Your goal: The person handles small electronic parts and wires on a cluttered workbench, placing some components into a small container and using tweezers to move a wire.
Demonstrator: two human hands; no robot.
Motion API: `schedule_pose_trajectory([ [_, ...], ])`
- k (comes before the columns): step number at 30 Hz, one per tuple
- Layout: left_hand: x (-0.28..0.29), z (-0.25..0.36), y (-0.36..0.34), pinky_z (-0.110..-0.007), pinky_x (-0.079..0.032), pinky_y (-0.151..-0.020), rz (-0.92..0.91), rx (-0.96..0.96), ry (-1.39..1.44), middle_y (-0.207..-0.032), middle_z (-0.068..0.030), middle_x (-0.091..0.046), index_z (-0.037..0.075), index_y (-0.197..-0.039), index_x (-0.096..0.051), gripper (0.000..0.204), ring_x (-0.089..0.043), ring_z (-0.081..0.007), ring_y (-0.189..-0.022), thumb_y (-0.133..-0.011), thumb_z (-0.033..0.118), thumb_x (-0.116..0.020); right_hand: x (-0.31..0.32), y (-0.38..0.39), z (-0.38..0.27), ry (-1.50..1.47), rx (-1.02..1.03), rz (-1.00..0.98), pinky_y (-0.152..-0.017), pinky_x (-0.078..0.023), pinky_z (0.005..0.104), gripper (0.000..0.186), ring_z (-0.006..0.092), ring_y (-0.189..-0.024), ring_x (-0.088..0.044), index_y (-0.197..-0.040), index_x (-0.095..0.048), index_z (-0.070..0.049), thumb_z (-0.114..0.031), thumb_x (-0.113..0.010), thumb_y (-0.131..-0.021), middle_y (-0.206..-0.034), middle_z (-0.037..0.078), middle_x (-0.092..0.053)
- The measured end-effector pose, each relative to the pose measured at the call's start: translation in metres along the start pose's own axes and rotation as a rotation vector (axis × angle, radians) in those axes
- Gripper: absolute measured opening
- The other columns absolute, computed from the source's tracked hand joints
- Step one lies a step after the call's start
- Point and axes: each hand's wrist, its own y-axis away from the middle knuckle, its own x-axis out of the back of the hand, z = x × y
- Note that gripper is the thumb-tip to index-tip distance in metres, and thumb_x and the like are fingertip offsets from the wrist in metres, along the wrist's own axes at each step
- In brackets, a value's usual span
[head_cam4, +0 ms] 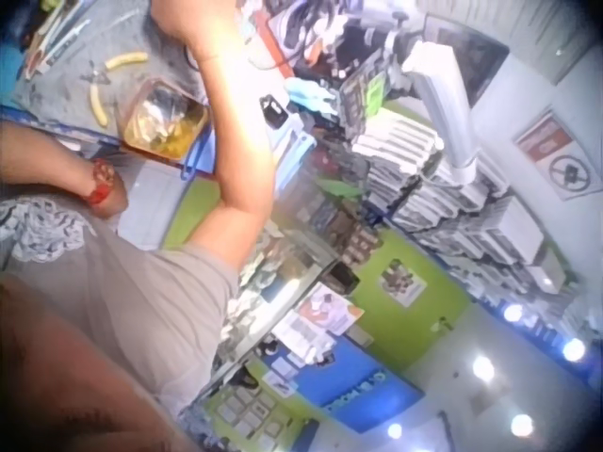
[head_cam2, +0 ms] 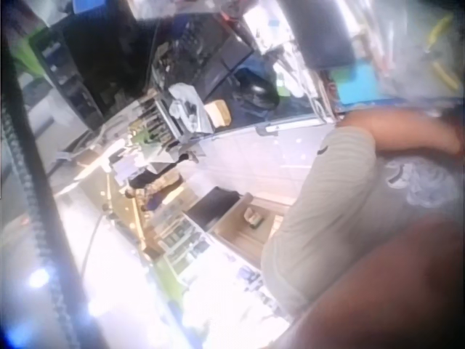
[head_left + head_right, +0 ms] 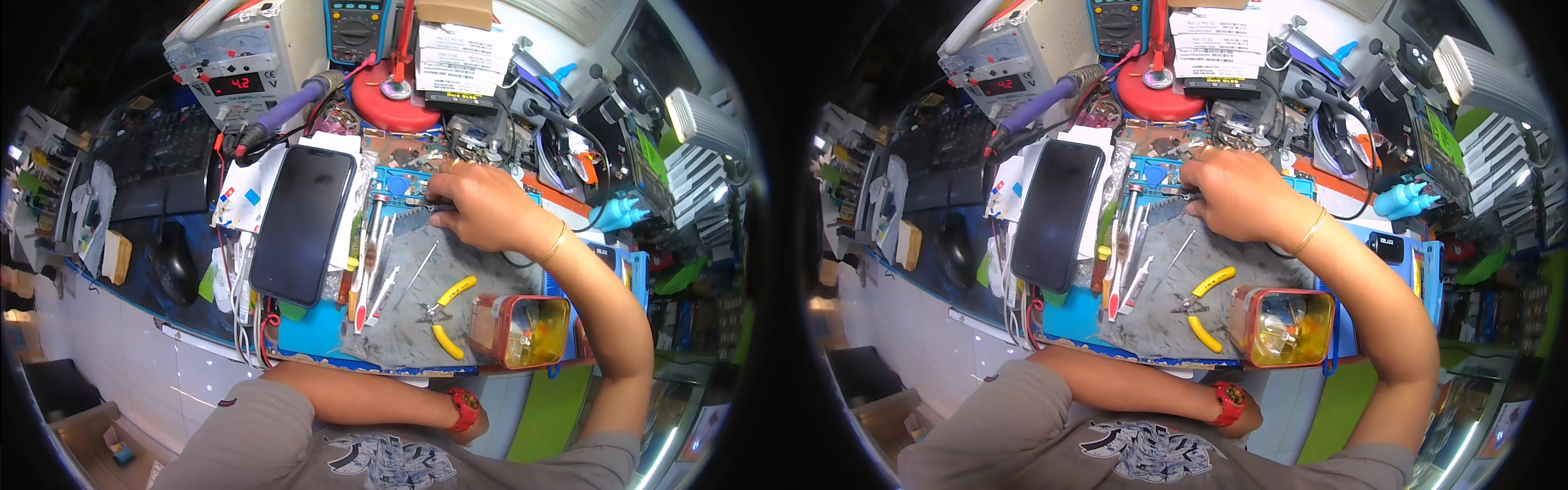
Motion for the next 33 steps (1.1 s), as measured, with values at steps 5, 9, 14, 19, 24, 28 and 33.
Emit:
schedule_pose_trajectory([
  [5,0.011,0.003,0.009,-0.052,-0.056,-0.084,0.033,0.012,0.038,-0.096,-0.0238,-0.075,-0.004,-0.098,-0.077,0.045,-0.072,-0.0424,-0.093,-0.092,0.039,-0.067,0.002,0.001,0.004,-0.025,0.009,-0.006,-0.082,-0.054,0.0509,0.015,0.0406,-0.093,-0.067,-0.094,-0.070,-0.003,-0.015,-0.073,-0.086,-0.098,0.018,-0.068],
  [9,0.010,0.002,0.007,-0.053,-0.056,-0.085,0.022,-0.011,0.040,-0.098,-0.0236,-0.075,-0.004,-0.099,-0.077,0.047,-0.072,-0.0421,-0.095,-0.092,0.042,-0.067,-0.001,-0.002,0.008,0.015,-0.031,0.116,-0.079,-0.053,0.0489,0.014,0.0392,-0.089,-0.066,-0.092,-0.071,-0.002,-0.013,-0.074,-0.085,-0.092,0.017,-0.068],
  [14,0.010,0.002,0.007,-0.052,-0.056,-0.086,0.027,-0.016,0.024,-0.099,-0.0229,-0.075,-0.003,-0.099,-0.077,0.047,-0.072,-0.0420,-0.096,-0.092,0.041,-0.066,-0.007,-0.006,0.010,-0.102,-0.125,0.160,-0.076,-0.053,0.0454,0.016,0.0360,-0.081,-0.066,-0.095,-0.072,0.000,-0.012,-0.075,-0.085,-0.084,0.016,-0.068],
  [19,0.011,0.002,0.004,-0.051,-0.057,-0.084,0.049,0.030,-0.011,-0.096,-0.0227,-0.075,-0.002,-0.098,-0.078,0.041,-0.073,-0.0409,-0.093,-0.090,0.037,-0.069,-0.002,-0.008,0.004,-0.195,-0.256,0.093,-0.073,-0.053,0.0433,0.016,0.0340,-0.078,-0.068,-0.094,-0.071,0.000,-0.012,-0.076,-0.085,-0.085,0.016,-0.070],
  [24,0.011,-0.002,0.002,-0.050,-0.057,-0.082,0.023,0.024,0.047,-0.094,-0.0232,-0.075,-0.004,-0.098,-0.077,0.039,-0.073,-0.0405,-0.091,-0.090,0.034,-0.070,-0.011,-0.013,0.008,-0.056,-0.169,0.126,-0.073,-0.053,0.0452,0.016,0.0351,-0.080,-0.069,-0.090,-0.069,0.000,-0.014,-0.075,-0.086,-0.086,0.016,-0.070],
  [28,0.012,-0.002,0.005,-0.049,-0.057,-0.082,0.053,0.018,0.032,-0.093,-0.0238,-0.075,-0.004,-0.097,-0.077,0.038,-0.073,-0.0405,-0.091,-0.090,0.034,-0.071,-0.010,-0.014,0.008,0.116,-0.043,0.197,-0.071,-0.054,0.0487,0.018,0.0375,-0.081,-0.069,-0.094,-0.066,-0.002,-0.016,-0.073,-0.088,-0.089,0.016,-0.069],
  [33,0.019,0.001,0.016,-0.049,-0.057,-0.082,0.098,0.021,0.022,-0.093,-0.0236,-0.075,-0.003,-0.096,-0.077,0.035,-0.074,-0.0404,-0.090,-0.089,0.031,-0.072,-0.017,-0.014,0.012,0.301,0.063,0.146,-0.067,-0.054,0.0496,0.012,0.0387,-0.079,-0.068,-0.094,-0.061,-0.001,-0.012,-0.064,-0.089,-0.087,0.017,-0.065],
])
